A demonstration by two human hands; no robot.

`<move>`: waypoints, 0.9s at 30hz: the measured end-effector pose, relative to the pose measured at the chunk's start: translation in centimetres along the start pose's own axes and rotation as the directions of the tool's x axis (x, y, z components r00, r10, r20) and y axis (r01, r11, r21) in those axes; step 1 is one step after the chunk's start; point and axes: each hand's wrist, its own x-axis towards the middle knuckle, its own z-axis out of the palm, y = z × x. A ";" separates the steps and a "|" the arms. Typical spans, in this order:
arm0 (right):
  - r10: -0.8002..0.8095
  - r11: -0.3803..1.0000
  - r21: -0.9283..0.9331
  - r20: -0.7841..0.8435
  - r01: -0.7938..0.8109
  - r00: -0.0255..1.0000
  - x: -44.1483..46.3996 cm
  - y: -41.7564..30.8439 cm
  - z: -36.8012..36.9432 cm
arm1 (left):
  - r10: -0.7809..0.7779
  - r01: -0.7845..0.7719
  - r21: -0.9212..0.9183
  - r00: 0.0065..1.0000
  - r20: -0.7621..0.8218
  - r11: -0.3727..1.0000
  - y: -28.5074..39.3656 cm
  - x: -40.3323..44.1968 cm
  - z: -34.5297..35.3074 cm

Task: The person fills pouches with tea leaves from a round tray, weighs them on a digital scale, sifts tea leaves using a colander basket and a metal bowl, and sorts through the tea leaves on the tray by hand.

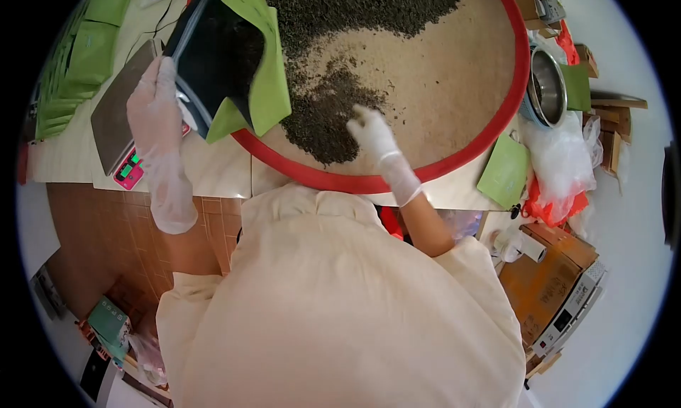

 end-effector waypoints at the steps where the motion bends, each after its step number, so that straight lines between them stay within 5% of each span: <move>1: 0.022 0.985 -0.173 -0.024 -0.026 0.999 -0.7 -0.1 1.8 | 0.057 -0.058 -0.014 0.996 -0.064 0.998 -0.4 0.2 -0.1; 5: 0.029 0.975 -0.218 -0.079 -0.046 0.996 -1.2 -1.4 6.8 | -0.068 0.052 -0.155 0.992 -0.102 0.987 0.0 -0.5 -0.8; 7: -0.124 0.985 -0.149 -0.224 0.092 0.967 0.3 -1.0 8.8 | -0.090 0.076 -0.151 0.992 -0.089 0.986 -0.6 -0.5 -1.4; 10: -0.320 0.947 -0.055 -0.126 0.316 0.939 2.1 -1.7 8.1 | -0.114 0.096 -0.173 0.989 -0.094 0.980 -1.1 -0.3 -1.6; 14: -0.190 0.981 -0.003 -0.165 0.192 0.968 3.8 -2.1 7.6 | -0.076 0.041 -0.284 0.991 -0.112 0.958 -2.6 -0.1 -1.7; 18: -0.157 0.917 -0.388 -0.144 0.090 0.977 3.9 -5.6 7.5 | -0.093 0.062 -0.262 0.990 -0.109 0.963 -2.7 -0.1 -1.6; 22: -0.183 0.840 -0.524 -0.027 0.142 0.983 5.4 -6.2 10.3 | -0.129 0.113 -0.161 0.988 -0.091 0.981 -1.9 -0.3 -1.5; 27: -0.278 0.882 -0.405 -0.033 0.241 0.960 5.5 -4.9 11.0 | -0.080 0.063 -0.183 0.993 -0.088 0.981 -2.9 -0.2 -1.4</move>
